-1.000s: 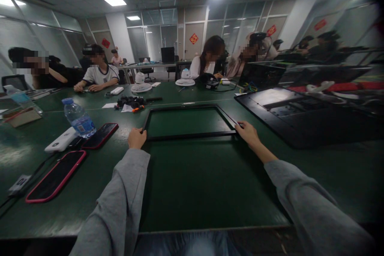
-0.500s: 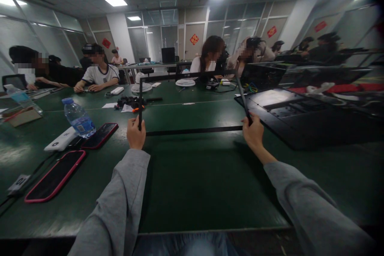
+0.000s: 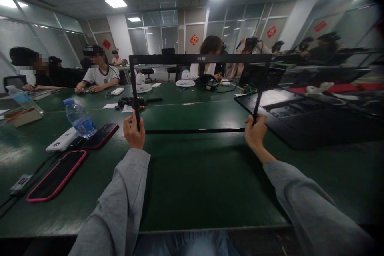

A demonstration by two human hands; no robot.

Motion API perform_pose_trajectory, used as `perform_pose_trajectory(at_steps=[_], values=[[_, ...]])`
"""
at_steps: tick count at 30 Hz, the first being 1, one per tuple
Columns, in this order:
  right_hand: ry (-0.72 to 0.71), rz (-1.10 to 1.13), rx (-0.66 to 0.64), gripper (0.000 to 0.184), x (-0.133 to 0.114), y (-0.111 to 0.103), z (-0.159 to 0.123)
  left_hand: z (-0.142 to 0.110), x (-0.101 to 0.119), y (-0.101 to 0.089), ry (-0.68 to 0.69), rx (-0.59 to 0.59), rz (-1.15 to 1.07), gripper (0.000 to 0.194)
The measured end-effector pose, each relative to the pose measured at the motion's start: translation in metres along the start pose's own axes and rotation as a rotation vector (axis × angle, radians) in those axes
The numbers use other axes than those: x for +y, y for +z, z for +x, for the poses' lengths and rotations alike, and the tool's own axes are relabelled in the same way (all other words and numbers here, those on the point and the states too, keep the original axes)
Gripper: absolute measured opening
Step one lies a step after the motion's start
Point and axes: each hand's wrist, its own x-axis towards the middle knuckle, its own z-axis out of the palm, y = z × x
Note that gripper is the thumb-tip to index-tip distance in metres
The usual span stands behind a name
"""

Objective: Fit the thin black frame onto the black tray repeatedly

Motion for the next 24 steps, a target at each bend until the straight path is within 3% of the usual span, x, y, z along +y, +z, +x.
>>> perform_pose_trajectory(at_steps=[5,17,24], values=[[-0.022,0.003,0.011,0.034,0.003,0.000,0.001,-0.001,-0.005,0.005,0.013,-0.033,0.020,0.045],[0.045,-0.133,-0.224,0.028,0.030,0.016,0.001,-0.011,-0.009,0.005,-0.158,-0.516,0.312,0.034],[0.073,-0.247,-0.321,0.024,0.041,0.021,0.003,-0.014,-0.019,0.010,-0.193,-0.670,0.358,0.031]])
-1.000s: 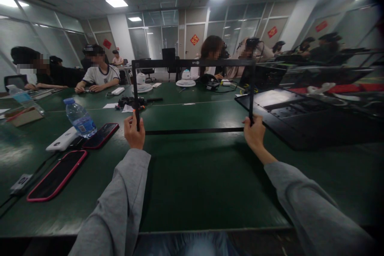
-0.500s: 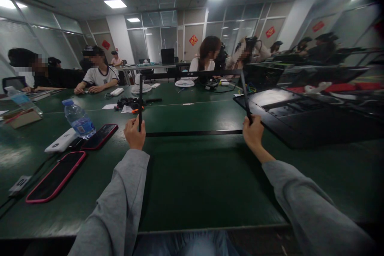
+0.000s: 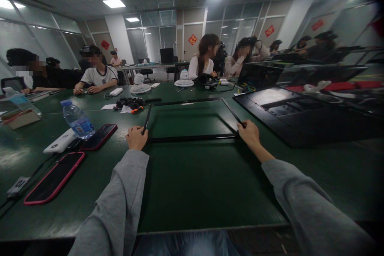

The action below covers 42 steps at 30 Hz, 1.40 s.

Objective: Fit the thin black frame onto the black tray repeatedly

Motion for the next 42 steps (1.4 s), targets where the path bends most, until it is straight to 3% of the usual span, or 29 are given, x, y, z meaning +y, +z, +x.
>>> perform_pose_trajectory(at_steps=[10,18,24,29,33,37,42], values=[[0.063,-0.091,-0.120,0.029,-0.001,-0.002,-0.001,0.000,-0.003,0.003,0.000,-0.072,0.040,0.035],[0.084,-0.072,-0.132,0.029,0.001,-0.001,0.001,0.003,-0.002,0.002,-0.018,-0.129,0.046,0.036],[0.090,-0.023,-0.121,0.028,0.004,0.001,0.003,0.002,-0.002,0.002,0.004,-0.112,0.015,0.033],[0.130,0.036,-0.118,0.028,0.004,0.001,0.003,0.000,0.002,0.000,0.027,-0.079,-0.022,0.042],[0.160,0.062,-0.131,0.031,0.003,-0.002,0.002,-0.003,0.009,0.000,0.121,-0.074,-0.068,0.043],[0.174,0.081,-0.127,0.031,0.000,-0.004,0.002,-0.008,0.017,0.001,0.244,-0.203,-0.117,0.046],[0.209,0.152,-0.064,0.030,0.001,-0.002,0.002,-0.014,0.025,-0.005,0.364,-0.399,-0.102,0.070]])
